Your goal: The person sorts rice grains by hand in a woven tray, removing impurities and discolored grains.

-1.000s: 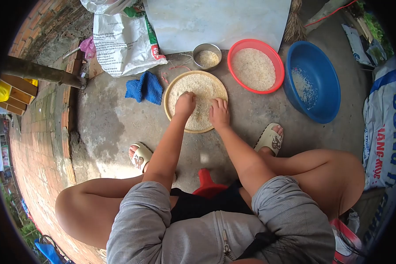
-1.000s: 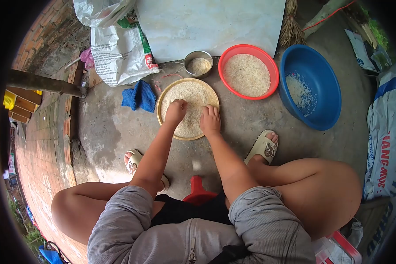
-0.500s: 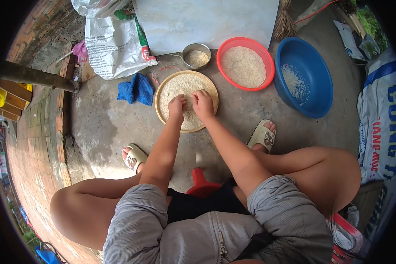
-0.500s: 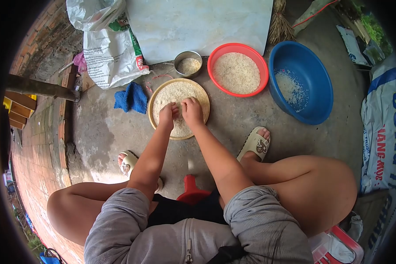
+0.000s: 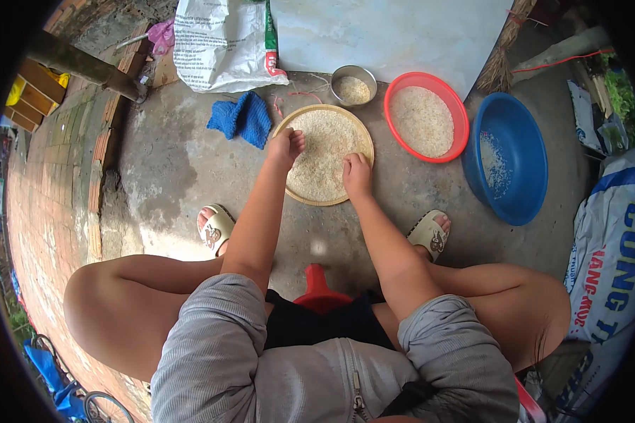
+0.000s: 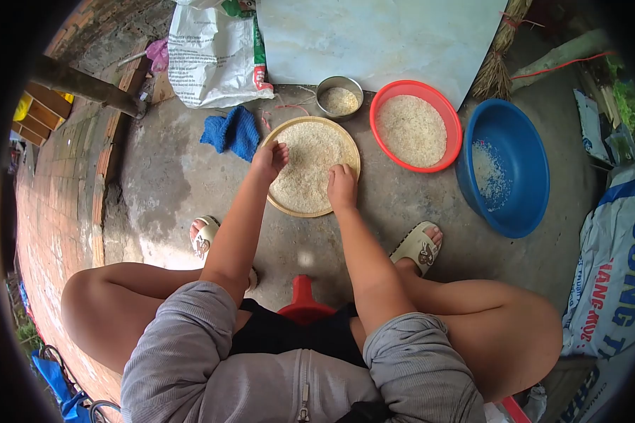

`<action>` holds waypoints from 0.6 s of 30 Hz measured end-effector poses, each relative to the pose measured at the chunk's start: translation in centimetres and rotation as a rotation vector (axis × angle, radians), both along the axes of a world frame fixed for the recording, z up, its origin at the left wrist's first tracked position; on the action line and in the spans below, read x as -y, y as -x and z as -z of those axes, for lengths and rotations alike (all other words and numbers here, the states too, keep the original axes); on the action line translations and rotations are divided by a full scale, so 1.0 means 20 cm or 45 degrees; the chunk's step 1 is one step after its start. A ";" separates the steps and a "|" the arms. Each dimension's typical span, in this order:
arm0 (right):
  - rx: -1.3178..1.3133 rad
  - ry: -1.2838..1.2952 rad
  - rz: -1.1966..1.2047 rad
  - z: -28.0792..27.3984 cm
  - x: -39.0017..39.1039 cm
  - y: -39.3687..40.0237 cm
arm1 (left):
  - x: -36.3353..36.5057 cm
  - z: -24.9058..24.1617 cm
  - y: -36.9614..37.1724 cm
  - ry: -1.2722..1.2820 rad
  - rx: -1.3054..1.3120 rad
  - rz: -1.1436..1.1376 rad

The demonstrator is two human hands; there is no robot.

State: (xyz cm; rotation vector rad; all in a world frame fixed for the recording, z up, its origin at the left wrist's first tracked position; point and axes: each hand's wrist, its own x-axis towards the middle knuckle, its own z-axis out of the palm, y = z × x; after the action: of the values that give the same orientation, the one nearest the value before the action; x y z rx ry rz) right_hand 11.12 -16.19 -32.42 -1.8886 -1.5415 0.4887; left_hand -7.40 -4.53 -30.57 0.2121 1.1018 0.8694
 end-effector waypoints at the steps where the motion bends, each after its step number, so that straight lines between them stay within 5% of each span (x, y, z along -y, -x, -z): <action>1: 0.002 0.012 -0.028 -0.03 -0.04 0.03 | 0.03 0.01 -0.02 0.042 -0.163 0.062; 5: -0.505 0.020 -0.100 -0.25 -0.21 0.17 | 0.07 0.05 -0.17 0.042 0.072 0.211; 8: -0.077 -0.494 -0.205 -0.36 -0.28 0.21 | 0.04 -0.05 -0.20 -0.031 0.232 0.002; 11: 0.047 -0.461 -0.187 -0.31 -0.24 0.19 | -0.04 -0.04 -0.10 0.006 0.080 -0.057; 15: 0.102 -0.081 -0.767 -0.17 -0.14 0.27 | -0.07 -0.02 0.04 -0.005 0.045 -0.082; 18: 0.042 -0.001 -0.647 -0.09 -0.11 0.28 | -0.03 -0.01 0.08 -0.001 -0.112 -0.115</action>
State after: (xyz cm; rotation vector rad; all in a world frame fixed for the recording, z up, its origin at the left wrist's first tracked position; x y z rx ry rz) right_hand 5.53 -14.00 -30.71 -1.4972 -2.0473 0.6758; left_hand -9.07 -3.85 -30.46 0.2045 1.2006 0.9482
